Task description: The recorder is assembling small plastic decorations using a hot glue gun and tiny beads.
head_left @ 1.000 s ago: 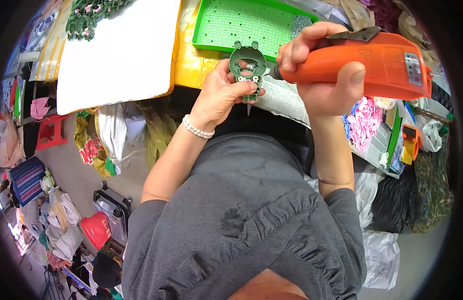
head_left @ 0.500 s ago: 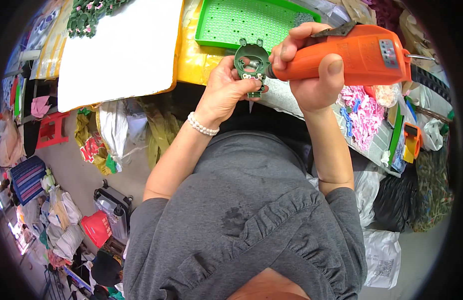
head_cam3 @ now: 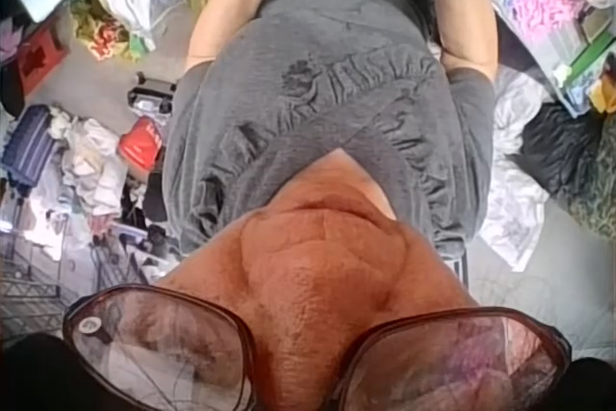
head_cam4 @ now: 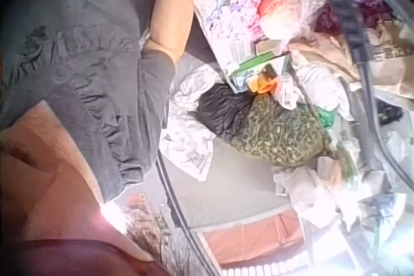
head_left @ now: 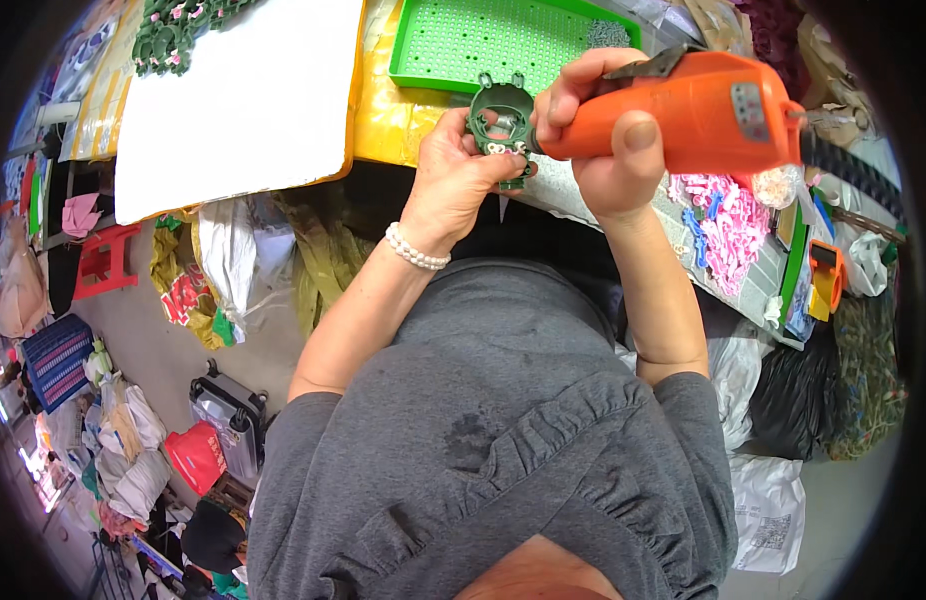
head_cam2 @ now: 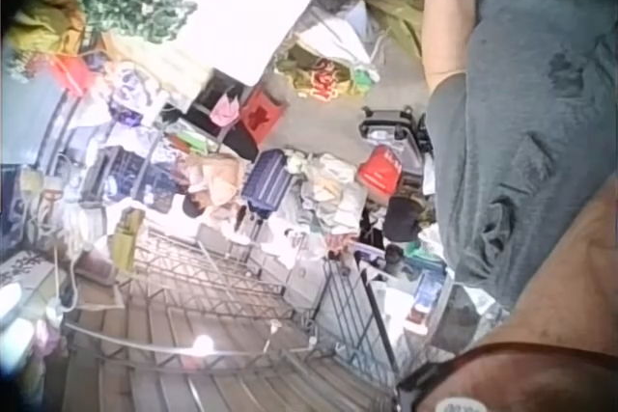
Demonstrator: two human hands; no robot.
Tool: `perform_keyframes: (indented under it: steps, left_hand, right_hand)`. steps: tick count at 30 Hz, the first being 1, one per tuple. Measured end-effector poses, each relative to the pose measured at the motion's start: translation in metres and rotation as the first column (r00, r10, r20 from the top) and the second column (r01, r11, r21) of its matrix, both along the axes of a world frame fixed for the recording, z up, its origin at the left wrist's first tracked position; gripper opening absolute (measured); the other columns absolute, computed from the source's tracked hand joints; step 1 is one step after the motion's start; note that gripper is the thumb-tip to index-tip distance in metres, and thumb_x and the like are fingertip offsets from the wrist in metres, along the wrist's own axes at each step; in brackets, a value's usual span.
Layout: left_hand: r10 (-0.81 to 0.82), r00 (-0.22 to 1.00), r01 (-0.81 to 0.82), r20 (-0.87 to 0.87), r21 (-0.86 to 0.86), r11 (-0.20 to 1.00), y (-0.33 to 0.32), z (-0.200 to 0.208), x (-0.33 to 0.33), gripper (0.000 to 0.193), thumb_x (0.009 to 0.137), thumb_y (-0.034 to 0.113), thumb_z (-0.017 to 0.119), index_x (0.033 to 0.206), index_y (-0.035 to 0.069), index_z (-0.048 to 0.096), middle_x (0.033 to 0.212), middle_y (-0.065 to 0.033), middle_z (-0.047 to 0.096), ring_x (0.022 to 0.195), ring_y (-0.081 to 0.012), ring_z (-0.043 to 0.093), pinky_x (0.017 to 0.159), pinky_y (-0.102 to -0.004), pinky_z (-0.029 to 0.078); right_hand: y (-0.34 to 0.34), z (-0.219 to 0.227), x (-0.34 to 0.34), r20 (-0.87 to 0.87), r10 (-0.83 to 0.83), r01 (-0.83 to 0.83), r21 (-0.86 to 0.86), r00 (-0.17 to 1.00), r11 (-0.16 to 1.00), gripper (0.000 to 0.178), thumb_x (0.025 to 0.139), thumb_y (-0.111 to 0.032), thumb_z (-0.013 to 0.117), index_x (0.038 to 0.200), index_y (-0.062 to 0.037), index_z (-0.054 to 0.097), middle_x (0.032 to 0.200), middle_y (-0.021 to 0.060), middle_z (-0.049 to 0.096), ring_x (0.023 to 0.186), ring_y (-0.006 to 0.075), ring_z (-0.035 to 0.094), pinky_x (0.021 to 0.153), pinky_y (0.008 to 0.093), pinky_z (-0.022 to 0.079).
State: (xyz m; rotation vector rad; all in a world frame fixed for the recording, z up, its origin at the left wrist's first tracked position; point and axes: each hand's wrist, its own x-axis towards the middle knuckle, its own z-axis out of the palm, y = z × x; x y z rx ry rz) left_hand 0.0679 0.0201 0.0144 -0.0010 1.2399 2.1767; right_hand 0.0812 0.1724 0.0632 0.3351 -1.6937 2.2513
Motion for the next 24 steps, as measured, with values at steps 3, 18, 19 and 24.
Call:
perform_keyframes:
  steps: [3, 18, 19, 24]
  left_hand:
    - [0.076, 0.997, -0.076, -0.007, -0.007, 0.997, 0.002, -0.002, 0.004, 0.042, 0.078, -0.008, 0.065, 0.113, 0.006, 0.045, 0.093, -0.0088, 0.066, 0.078, -0.0206, 0.070, 0.058, -0.0306, 0.057]
    - [-0.009, 0.999, 0.010, 0.048, -0.002, 1.000, -0.003, 0.003, -0.006, 0.040, 0.078, -0.007, 0.066, 0.109, 0.006, 0.046, 0.093, -0.0093, 0.066, 0.077, -0.0238, 0.070, 0.059, -0.0332, 0.058]
    - [-0.021, 0.999, 0.022, 0.049, -0.006, 1.000, -0.003, 0.004, -0.006, 0.040, 0.078, -0.007, 0.066, 0.110, 0.006, 0.046, 0.093, -0.0092, 0.066, 0.078, -0.0238, 0.070, 0.060, -0.0335, 0.058]
    - [-0.097, 0.995, 0.099, 0.036, -0.064, 0.993, -0.008, 0.008, -0.005, 0.039, 0.081, -0.001, 0.067, 0.115, 0.006, 0.049, 0.103, -0.0120, 0.066, 0.086, -0.0218, 0.068, 0.068, -0.0310, 0.055]
  right_hand:
    - [-0.004, -0.003, 0.002, -0.026, 0.030, -0.029, 0.012, 0.999, 0.999, 0.063, 0.079, -0.059, 0.064, 0.102, -0.0025, 0.050, 0.075, 0.0088, 0.054, 0.061, 0.0193, 0.051, 0.062, 0.0355, 0.047]
    - [0.005, 0.016, -0.005, -0.034, 0.096, -0.095, 0.028, 0.995, 0.995, 0.067, 0.080, -0.059, 0.064, 0.108, 0.0004, 0.052, 0.077, 0.0082, 0.056, 0.064, 0.0192, 0.054, 0.062, 0.0345, 0.048]
    - [0.008, 0.023, -0.007, -0.061, 0.074, -0.072, 0.035, 0.995, 0.997, 0.069, 0.080, -0.060, 0.062, 0.109, 0.0014, 0.052, 0.078, 0.0085, 0.056, 0.064, 0.0196, 0.054, 0.063, 0.0355, 0.048]
    - [0.010, 0.042, -0.027, -0.132, -0.106, 0.082, -0.178, 0.986, 0.981, 0.039, 0.090, -0.036, 0.062, 0.104, -0.0019, 0.051, 0.073, 0.0065, 0.055, 0.059, 0.0167, 0.057, 0.053, 0.0287, 0.049]
